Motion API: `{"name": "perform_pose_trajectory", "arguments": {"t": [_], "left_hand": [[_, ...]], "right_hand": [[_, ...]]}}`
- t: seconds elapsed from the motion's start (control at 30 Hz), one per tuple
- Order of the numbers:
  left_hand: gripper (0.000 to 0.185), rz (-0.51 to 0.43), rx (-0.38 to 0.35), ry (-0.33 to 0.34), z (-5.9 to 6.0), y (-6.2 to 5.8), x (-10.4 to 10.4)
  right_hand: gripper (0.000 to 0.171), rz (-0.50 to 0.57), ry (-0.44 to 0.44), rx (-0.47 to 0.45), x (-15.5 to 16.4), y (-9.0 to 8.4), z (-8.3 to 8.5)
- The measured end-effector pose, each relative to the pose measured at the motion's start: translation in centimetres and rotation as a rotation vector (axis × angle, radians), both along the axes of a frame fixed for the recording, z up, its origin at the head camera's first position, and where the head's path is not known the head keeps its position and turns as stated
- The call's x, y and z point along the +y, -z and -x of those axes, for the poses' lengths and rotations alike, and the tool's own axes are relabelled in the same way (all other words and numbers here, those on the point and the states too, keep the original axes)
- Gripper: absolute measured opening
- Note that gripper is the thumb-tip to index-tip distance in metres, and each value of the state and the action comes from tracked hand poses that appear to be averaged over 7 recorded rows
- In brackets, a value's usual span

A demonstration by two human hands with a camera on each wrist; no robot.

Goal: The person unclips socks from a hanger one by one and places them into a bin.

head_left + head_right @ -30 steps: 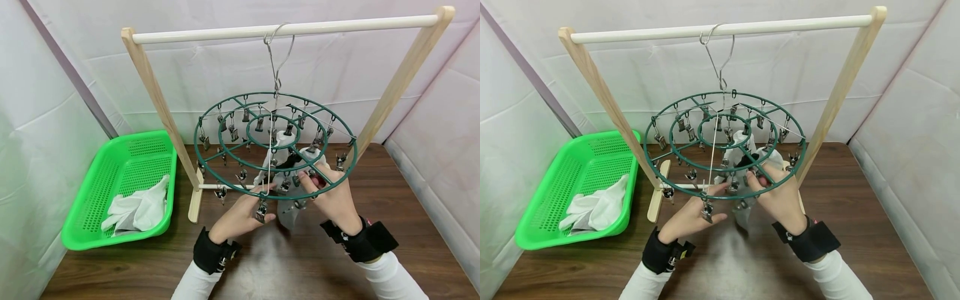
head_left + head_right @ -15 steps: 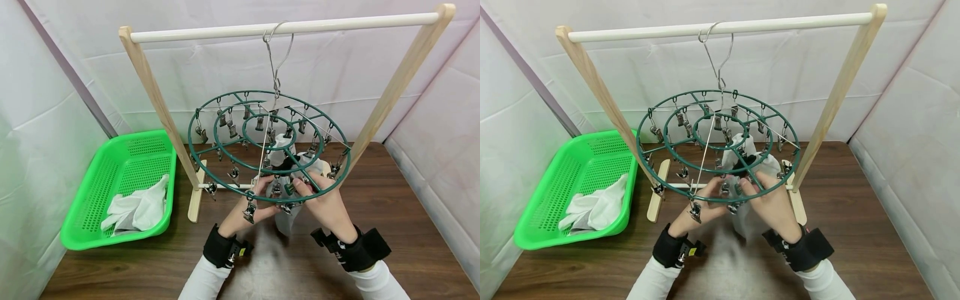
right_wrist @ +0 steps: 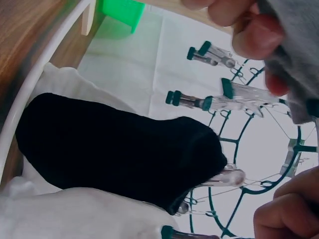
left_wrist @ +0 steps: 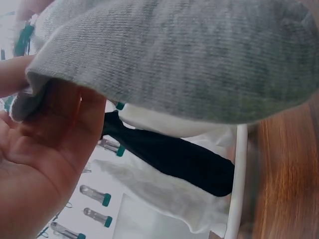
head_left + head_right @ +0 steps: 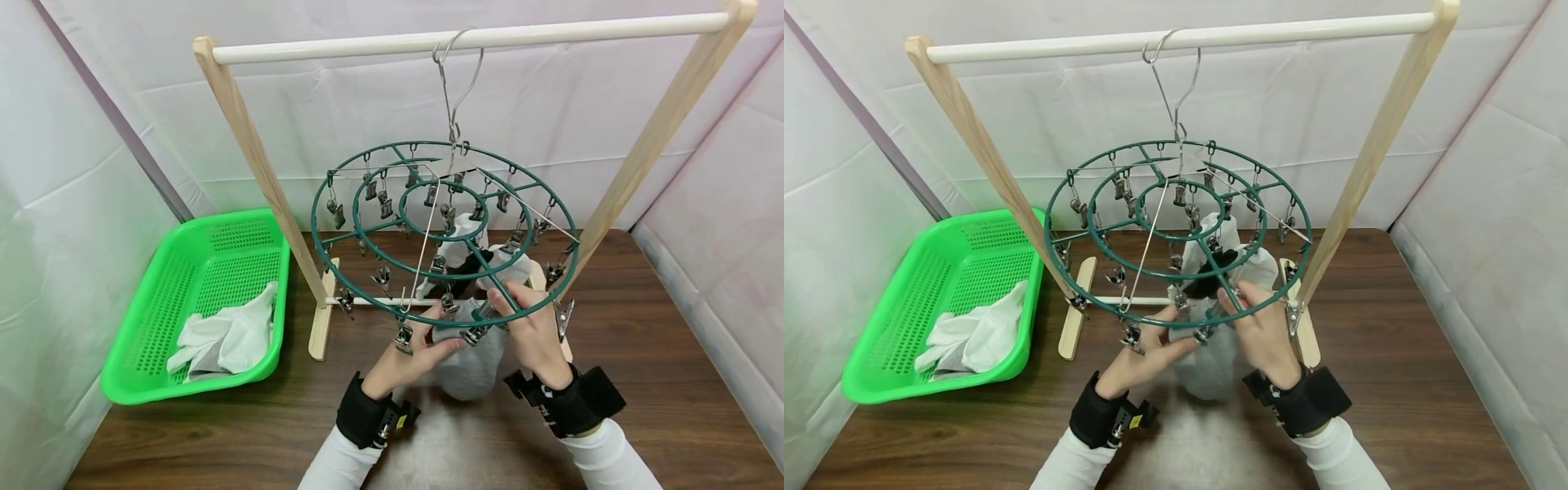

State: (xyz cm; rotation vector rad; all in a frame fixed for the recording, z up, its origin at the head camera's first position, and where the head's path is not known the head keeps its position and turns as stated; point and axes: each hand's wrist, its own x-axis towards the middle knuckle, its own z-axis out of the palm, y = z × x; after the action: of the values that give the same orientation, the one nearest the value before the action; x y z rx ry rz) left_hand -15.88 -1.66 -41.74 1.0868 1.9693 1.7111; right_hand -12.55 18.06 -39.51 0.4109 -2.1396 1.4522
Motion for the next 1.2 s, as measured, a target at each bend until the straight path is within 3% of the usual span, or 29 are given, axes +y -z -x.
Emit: {"name": "perform_pose_trajectory", "arguments": {"t": [0.1, 0.17, 0.2, 0.27, 0.3, 0.33, 0.4, 0.43, 0.5, 0.53, 0.57, 0.87, 1.1, 1.2], "left_hand": [[0.035, 0.015, 0.014, -0.013, -0.3, -0.2, -0.4], [0.031, 0.005, 0.069, -0.020, -0.3, -0.1, -0.7], [0.023, 0.001, 0.092, -0.024, -0.3, -0.1, -0.9], [0.013, 0.004, 0.134, -0.040, -0.4, 0.0, -1.4], [0.009, 0.004, 0.155, -0.052, -0.4, 0.1, -1.7], [0.008, 0.009, 0.172, -0.068, -0.4, 0.2, -2.1], [0.009, 0.044, 0.182, -0.108, -0.4, 0.3, -3.0], [0.011, 0.063, 0.199, -0.136, -0.4, 0.4, -3.6], [0.011, 0.101, 0.235, -0.185, -0.2, 0.3, -4.9], [0.015, 0.125, 0.258, -0.212, 0.0, 0.2, -5.6], [0.016, 0.145, 0.274, -0.233, 0.1, 0.1, -6.4], [0.023, 0.210, 0.451, -0.461, 1.7, -3.2, -14.5], [0.023, 0.360, 0.456, -0.665, 2.1, -6.2, -19.9], [0.020, 0.418, 0.466, -0.746, 2.3, -7.0, -21.7]], "right_hand": [[0.036, 0.010, 0.036, 0.047, -0.2, 0.3, 0.2], [0.036, 0.025, 0.048, 0.060, -0.3, 0.6, 0.3], [0.035, 0.055, 0.036, 0.072, 0.3, 2.2, 0.9], [0.035, 0.084, 0.034, 0.062, 0.3, 2.5, 0.9], [0.034, 0.109, 0.004, 0.078, 0.9, 4.2, 1.4], [0.034, 0.119, -0.003, 0.072, 0.9, 4.3, 1.5], [0.034, 0.131, -0.016, 0.065, 0.9, 4.3, 1.5], [0.035, 0.111, -0.002, 0.055, 0.3, 2.8, 1.0], [0.035, 0.105, -0.006, 0.063, 0.3, 2.6, 1.0], [0.036, 0.087, 0.022, 0.044, -0.3, 0.9, 0.5], [0.036, 0.086, 0.026, 0.045, -0.2, 0.8, 0.5], [0.038, 0.100, 0.057, 0.043, -0.1, 0.6, 0.5], [0.042, 0.139, 0.053, 0.076, -0.1, 1.2, 0.6], [0.041, 0.175, 0.004, 0.120, -0.2, 1.5, 0.9]]}}
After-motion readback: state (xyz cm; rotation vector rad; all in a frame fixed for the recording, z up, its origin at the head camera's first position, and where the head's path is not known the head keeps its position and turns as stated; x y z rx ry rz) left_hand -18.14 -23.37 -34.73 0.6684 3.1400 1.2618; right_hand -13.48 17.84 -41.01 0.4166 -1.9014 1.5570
